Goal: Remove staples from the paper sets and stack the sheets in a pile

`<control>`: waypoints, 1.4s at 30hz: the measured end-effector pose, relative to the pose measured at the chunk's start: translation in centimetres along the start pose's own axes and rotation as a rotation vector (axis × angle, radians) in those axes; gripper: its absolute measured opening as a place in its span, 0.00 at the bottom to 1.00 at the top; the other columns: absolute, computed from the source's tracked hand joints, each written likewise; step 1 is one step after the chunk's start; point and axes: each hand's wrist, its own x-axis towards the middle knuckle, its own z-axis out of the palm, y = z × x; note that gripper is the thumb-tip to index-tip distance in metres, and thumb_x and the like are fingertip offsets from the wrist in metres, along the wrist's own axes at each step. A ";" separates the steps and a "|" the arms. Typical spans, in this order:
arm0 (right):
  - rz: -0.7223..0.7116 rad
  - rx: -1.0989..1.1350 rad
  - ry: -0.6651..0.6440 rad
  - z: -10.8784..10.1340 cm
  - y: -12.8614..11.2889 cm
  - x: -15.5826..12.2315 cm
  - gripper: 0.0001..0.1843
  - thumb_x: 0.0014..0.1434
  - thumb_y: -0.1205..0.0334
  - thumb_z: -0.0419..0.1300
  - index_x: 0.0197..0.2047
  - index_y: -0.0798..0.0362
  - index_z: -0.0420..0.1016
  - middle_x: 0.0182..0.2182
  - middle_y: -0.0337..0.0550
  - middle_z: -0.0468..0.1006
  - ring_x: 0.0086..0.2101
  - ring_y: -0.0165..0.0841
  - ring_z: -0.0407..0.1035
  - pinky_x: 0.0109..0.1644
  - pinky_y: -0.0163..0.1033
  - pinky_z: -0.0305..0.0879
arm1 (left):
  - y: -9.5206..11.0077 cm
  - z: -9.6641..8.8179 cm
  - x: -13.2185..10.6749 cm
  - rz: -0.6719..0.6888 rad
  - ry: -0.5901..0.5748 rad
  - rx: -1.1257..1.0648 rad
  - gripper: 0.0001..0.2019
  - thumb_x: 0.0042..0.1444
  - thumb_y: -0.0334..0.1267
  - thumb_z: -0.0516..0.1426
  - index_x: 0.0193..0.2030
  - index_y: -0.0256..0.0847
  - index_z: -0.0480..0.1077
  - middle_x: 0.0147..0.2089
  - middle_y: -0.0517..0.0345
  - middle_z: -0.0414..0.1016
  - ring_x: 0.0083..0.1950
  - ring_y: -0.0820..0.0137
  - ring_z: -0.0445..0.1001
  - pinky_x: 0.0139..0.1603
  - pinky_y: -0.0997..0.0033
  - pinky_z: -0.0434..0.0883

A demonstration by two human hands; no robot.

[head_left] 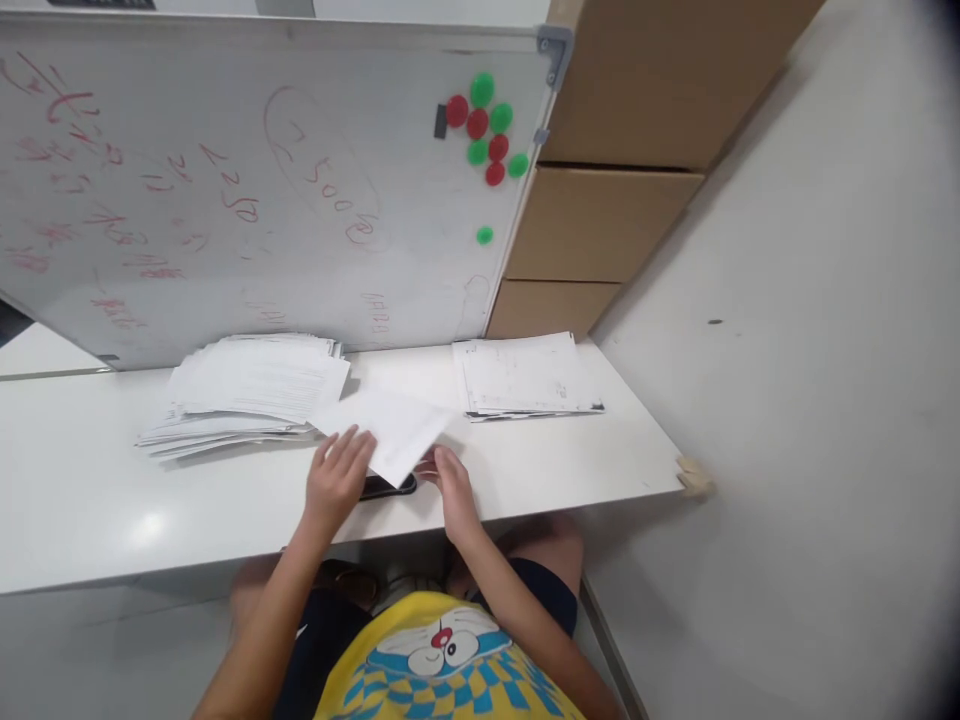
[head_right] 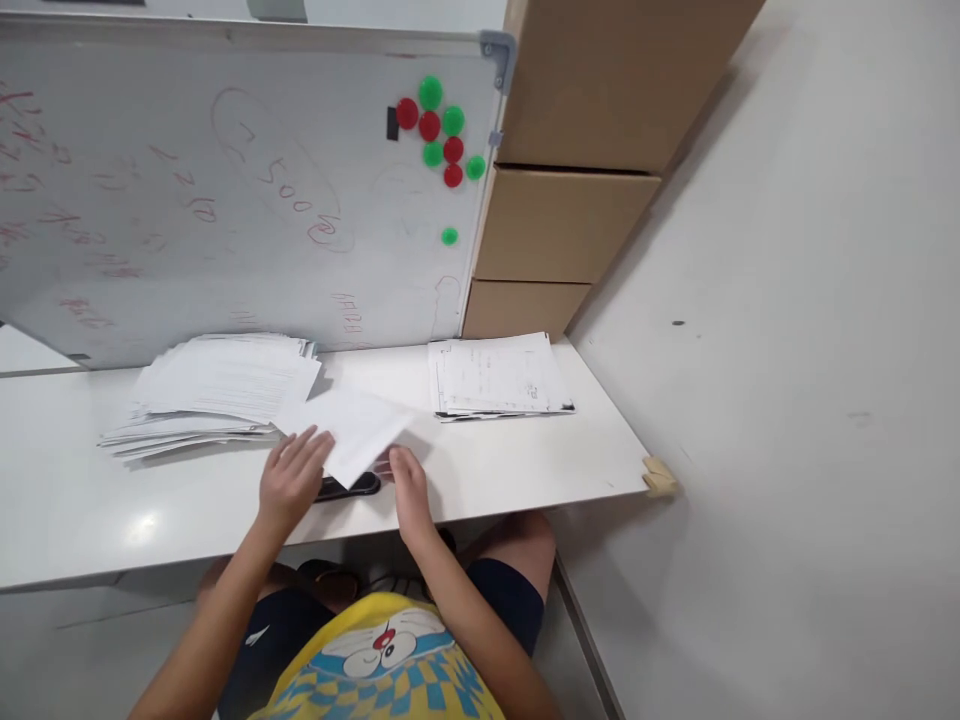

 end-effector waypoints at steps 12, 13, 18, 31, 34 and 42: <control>0.118 0.082 0.252 -7.8 -0.2 2.3 0.23 0.48 0.56 0.64 0.48 0.52 0.73 0.49 0.46 0.79 0.50 0.44 0.72 0.56 0.49 0.66 | -8.0 1.2 0.2 -0.402 -0.090 0.078 0.19 0.61 0.36 0.50 0.59 0.43 0.67 0.63 0.46 0.66 0.70 0.47 0.51 0.65 0.33 0.45; 0.103 0.028 0.255 -9.0 -0.1 2.0 0.23 0.48 0.56 0.64 0.49 0.52 0.73 0.50 0.46 0.78 0.51 0.44 0.71 0.58 0.49 0.65 | -8.8 1.1 -0.1 -0.400 -0.106 0.067 0.18 0.61 0.36 0.50 0.57 0.43 0.69 0.61 0.47 0.68 0.69 0.49 0.55 0.66 0.36 0.47; 0.115 -0.002 0.205 -12.3 -0.1 0.6 0.26 0.50 0.53 0.62 0.53 0.50 0.71 0.52 0.44 0.77 0.52 0.43 0.70 0.59 0.50 0.64 | -8.2 0.9 -0.7 -0.381 -0.076 0.040 0.16 0.61 0.35 0.50 0.52 0.42 0.72 0.56 0.48 0.74 0.63 0.54 0.66 0.66 0.46 0.52; 0.127 -0.025 0.188 -12.6 1.0 0.6 0.25 0.51 0.52 0.61 0.51 0.52 0.71 0.51 0.46 0.77 0.53 0.41 0.70 0.61 0.48 0.62 | -4.1 3.8 1.8 -0.673 -0.039 -0.055 0.19 0.65 0.42 0.44 0.46 0.39 0.74 0.45 0.48 0.79 0.59 0.54 0.70 0.59 0.49 0.61; 0.091 -0.050 0.182 -12.5 1.0 0.5 0.25 0.51 0.52 0.61 0.51 0.52 0.71 0.52 0.45 0.77 0.53 0.41 0.70 0.60 0.47 0.62 | -3.6 3.9 2.3 -0.677 0.068 -0.095 0.19 0.66 0.41 0.43 0.52 0.40 0.72 0.51 0.48 0.77 0.65 0.54 0.63 0.65 0.41 0.54; 0.160 0.024 0.176 -12.9 0.9 0.2 0.23 0.48 0.50 0.65 0.46 0.51 0.74 0.48 0.46 0.80 0.48 0.43 0.73 0.57 0.49 0.65 | 4.6 0.8 3.9 -0.287 0.264 -0.144 0.22 0.64 0.33 0.48 0.65 0.45 0.59 0.61 0.49 0.69 0.73 0.53 0.42 0.66 0.28 0.42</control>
